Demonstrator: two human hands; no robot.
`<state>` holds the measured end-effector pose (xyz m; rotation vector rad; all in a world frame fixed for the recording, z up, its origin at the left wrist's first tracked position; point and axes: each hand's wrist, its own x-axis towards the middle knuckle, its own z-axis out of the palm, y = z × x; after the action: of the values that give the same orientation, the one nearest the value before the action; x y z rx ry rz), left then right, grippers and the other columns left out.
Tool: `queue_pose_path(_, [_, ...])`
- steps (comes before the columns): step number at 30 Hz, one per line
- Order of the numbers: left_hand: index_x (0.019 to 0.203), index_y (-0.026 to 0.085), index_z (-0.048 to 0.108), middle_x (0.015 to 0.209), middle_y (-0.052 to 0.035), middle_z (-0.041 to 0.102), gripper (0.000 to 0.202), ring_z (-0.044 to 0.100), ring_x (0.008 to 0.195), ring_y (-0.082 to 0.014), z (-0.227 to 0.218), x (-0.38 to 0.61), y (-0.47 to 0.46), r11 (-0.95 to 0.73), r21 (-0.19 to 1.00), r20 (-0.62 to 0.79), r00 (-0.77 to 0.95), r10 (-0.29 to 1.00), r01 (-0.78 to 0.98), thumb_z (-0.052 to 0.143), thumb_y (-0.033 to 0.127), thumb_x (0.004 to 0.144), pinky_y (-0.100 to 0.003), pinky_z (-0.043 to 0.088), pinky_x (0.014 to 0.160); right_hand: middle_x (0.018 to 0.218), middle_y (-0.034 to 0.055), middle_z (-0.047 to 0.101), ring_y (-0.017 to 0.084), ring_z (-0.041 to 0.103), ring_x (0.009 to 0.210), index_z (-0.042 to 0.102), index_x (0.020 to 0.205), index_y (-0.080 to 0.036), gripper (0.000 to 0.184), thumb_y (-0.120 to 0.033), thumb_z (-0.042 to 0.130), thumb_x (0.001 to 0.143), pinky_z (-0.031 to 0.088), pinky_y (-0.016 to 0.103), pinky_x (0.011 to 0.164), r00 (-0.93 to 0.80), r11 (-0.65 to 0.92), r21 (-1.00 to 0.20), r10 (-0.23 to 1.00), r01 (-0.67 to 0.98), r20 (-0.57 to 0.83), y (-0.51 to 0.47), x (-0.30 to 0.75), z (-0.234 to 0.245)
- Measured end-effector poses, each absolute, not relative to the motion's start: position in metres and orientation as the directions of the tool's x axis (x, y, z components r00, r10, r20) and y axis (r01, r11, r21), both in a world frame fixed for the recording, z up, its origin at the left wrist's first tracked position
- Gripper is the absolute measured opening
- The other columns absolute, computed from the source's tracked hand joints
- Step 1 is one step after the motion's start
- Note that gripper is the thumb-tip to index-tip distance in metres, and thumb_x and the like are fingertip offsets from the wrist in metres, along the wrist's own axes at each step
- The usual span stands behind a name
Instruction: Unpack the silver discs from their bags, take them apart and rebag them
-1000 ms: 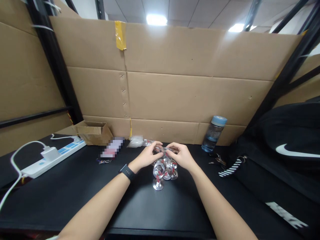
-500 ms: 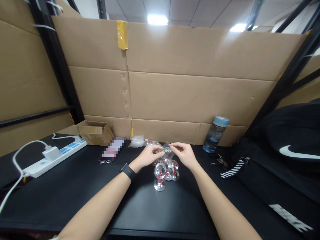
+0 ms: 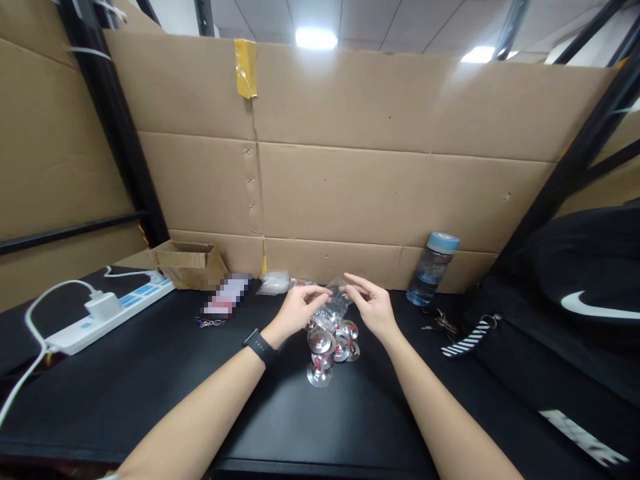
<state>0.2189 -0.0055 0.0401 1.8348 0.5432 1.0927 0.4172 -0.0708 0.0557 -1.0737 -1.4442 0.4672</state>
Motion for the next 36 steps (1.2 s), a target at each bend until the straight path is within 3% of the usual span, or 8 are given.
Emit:
queue_pose_path(6, [0.103, 0.012, 0.074, 0.102, -0.0132, 0.076, 0.032, 0.072, 0.095, -0.0254, 0.038, 0.218, 0.0, -0.424, 0.902, 0.407, 0.508, 0.759, -0.088, 0.071, 0.037, 0.083, -0.038, 0.055, 0.089, 0.096, 0.0097, 0.078, 0.019, 0.072, 0.07, 0.064, 0.129, -0.018, 0.049, -0.047, 0.063, 0.089, 0.059, 0.036, 0.076, 0.173, 0.48, -0.835, 0.829, 0.271, 0.532, -0.07, 0.418, 0.058])
queue_pose_path(11, [0.112, 0.014, 0.066, 0.087, -0.0095, 0.076, 0.036, 0.072, 0.078, -0.0198, 0.042, 0.216, -0.001, -0.419, 0.902, 0.41, 0.514, 0.753, -0.105, 0.071, 0.035, 0.083, -0.032, 0.057, 0.076, 0.089, 0.008, 0.077, 0.02, 0.071, 0.069, 0.072, 0.113, -0.02, 0.037, -0.047, 0.061, 0.091, 0.058, 0.032, 0.068, 0.18, 0.492, -0.796, 0.799, 0.352, 0.574, -0.071, 0.421, 0.059])
queue_pose_path(14, [0.114, 0.016, 0.063, 0.084, -0.0069, 0.075, 0.037, 0.07, 0.072, -0.017, 0.047, 0.214, -0.006, -0.471, 0.879, 0.437, 0.531, 0.726, -0.078, 0.071, 0.033, 0.083, -0.029, 0.056, 0.072, 0.071, 0.0027, 0.072, 0.013, 0.059, 0.044, 0.074, 0.105, -0.022, 0.031, -0.047, 0.063, 0.089, 0.049, 0.027, 0.049, 0.162, 0.471, -0.722, 0.771, 0.507, 0.616, -0.075, 0.426, 0.062])
queue_pose_path(17, [0.119, 0.018, 0.059, 0.086, -0.0054, 0.073, 0.04, 0.07, 0.072, -0.0164, 0.051, 0.214, -0.011, -0.518, 0.852, 0.472, 0.533, 0.702, -0.071, 0.07, 0.032, 0.083, -0.029, 0.056, 0.071, 0.057, -0.0024, 0.06, 0.01, 0.049, 0.037, 0.07, 0.107, -0.022, 0.033, -0.048, 0.063, 0.089, 0.04, 0.025, 0.041, 0.191, 0.448, -0.724, 0.767, 0.524, 0.613, -0.078, 0.43, 0.064])
queue_pose_path(21, [0.127, 0.02, 0.05, 0.085, -0.0035, 0.071, 0.046, 0.07, 0.071, -0.0152, 0.05, 0.214, -0.012, -0.522, 0.847, 0.499, 0.479, 0.722, -0.096, 0.067, 0.031, 0.085, -0.028, 0.055, 0.07, 0.067, -0.003, 0.063, 0.014, 0.06, 0.054, 0.047, 0.135, -0.022, 0.057, -0.047, 0.065, 0.087, 0.05, 0.026, 0.054, 0.102, 0.448, -0.843, 0.863, 0.296, 0.495, -0.075, 0.426, 0.062])
queue_pose_path(24, [0.128, 0.021, 0.047, 0.086, -0.0032, 0.071, 0.048, 0.07, 0.073, -0.015, 0.049, 0.212, -0.009, -0.523, 0.845, 0.51, 0.456, 0.729, -0.11, 0.067, 0.03, 0.086, -0.028, 0.055, 0.073, 0.076, -0.0017, 0.067, 0.015, 0.064, 0.066, 0.038, 0.14, -0.025, 0.069, -0.041, 0.072, 0.082, 0.054, 0.03, 0.067, -0.003, 0.426, -0.878, 0.9, 0.218, 0.436, -0.073, 0.422, 0.059])
queue_pose_path(32, [0.13, 0.023, 0.04, 0.094, -0.0049, 0.071, 0.057, 0.069, 0.07, -0.0126, 0.046, 0.206, 0.001, -0.48, 0.87, 0.469, 0.496, 0.731, -0.114, 0.071, 0.028, 0.083, -0.024, 0.054, 0.066, 0.076, -0.0017, 0.067, 0.014, 0.061, 0.061, 0.042, 0.131, -0.026, 0.056, -0.039, 0.069, 0.084, 0.052, 0.029, 0.064, 0.021, 0.436, -0.869, 0.891, 0.232, 0.453, -0.07, 0.426, 0.056])
queue_pose_path(36, [0.114, 0.02, 0.054, 0.114, -0.0105, 0.068, 0.035, 0.071, 0.074, -0.013, 0.046, 0.205, 0.001, -0.479, 0.867, 0.465, 0.574, 0.674, -0.139, 0.07, 0.031, 0.085, -0.026, 0.057, 0.069, 0.073, -0.0006, 0.063, 0.014, 0.06, 0.062, 0.058, 0.098, -0.022, 0.023, -0.042, 0.064, 0.088, 0.049, 0.025, 0.058, 0.064, 0.477, -0.837, 0.858, 0.269, 0.509, -0.064, 0.423, 0.049])
